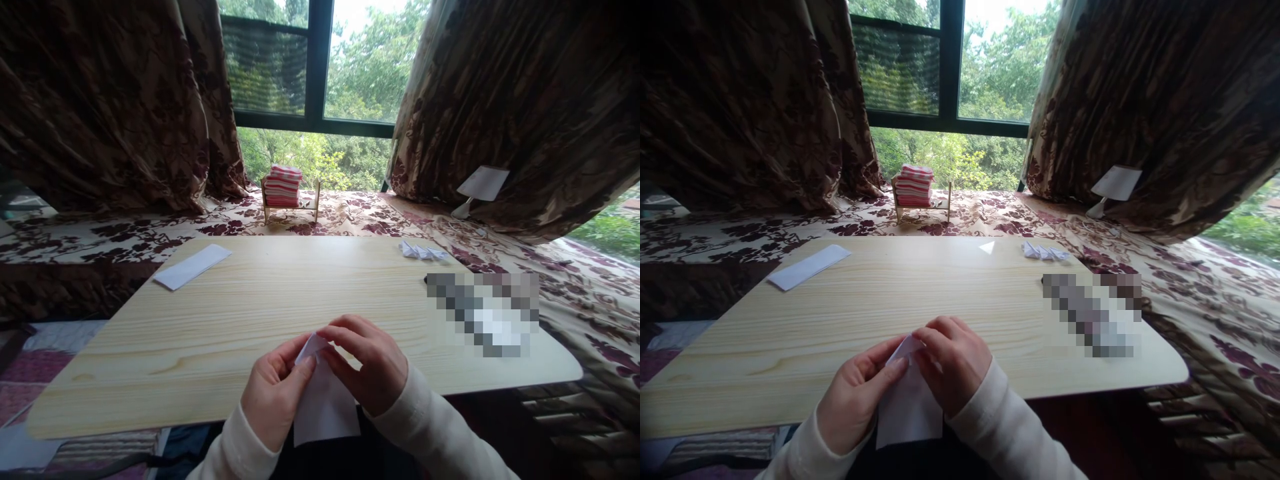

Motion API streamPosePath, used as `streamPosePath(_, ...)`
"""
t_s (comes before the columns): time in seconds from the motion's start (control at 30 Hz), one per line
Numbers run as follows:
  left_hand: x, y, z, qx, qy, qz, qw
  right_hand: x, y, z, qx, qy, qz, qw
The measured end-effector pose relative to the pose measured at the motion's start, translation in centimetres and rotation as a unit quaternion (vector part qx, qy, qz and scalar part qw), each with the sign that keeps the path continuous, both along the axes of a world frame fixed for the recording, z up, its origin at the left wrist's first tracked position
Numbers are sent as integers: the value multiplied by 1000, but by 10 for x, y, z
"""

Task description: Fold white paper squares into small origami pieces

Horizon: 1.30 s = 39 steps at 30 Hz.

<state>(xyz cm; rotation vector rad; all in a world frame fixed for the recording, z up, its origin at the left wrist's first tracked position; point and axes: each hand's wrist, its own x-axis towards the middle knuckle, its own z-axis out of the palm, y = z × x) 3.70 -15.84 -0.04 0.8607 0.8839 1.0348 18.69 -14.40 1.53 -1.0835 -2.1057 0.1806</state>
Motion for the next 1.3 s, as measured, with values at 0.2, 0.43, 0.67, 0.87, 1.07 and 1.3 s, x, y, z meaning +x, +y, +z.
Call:
streamPosePath(0.2,-2,2,5,12,58,19,998,1,1,3,62,-65,-4,996)
streamPosePath(0.43,2,1,0,65,106,54,991,-7,1,6,75,-129,-28,988)
streamPosePath(0.67,6,7,-1,94,152,105,978,-14,6,3,137,-214,-52,966)
streamPosePath(0.87,5,12,7,101,196,105,970,-12,13,9,175,-229,-49,956)
streamPosePath(1.07,2,17,4,113,212,79,967,-4,13,19,152,-246,-12,957)
streamPosePath(1.3,4,18,16,171,292,67,939,-12,17,15,156,-277,-19,948)
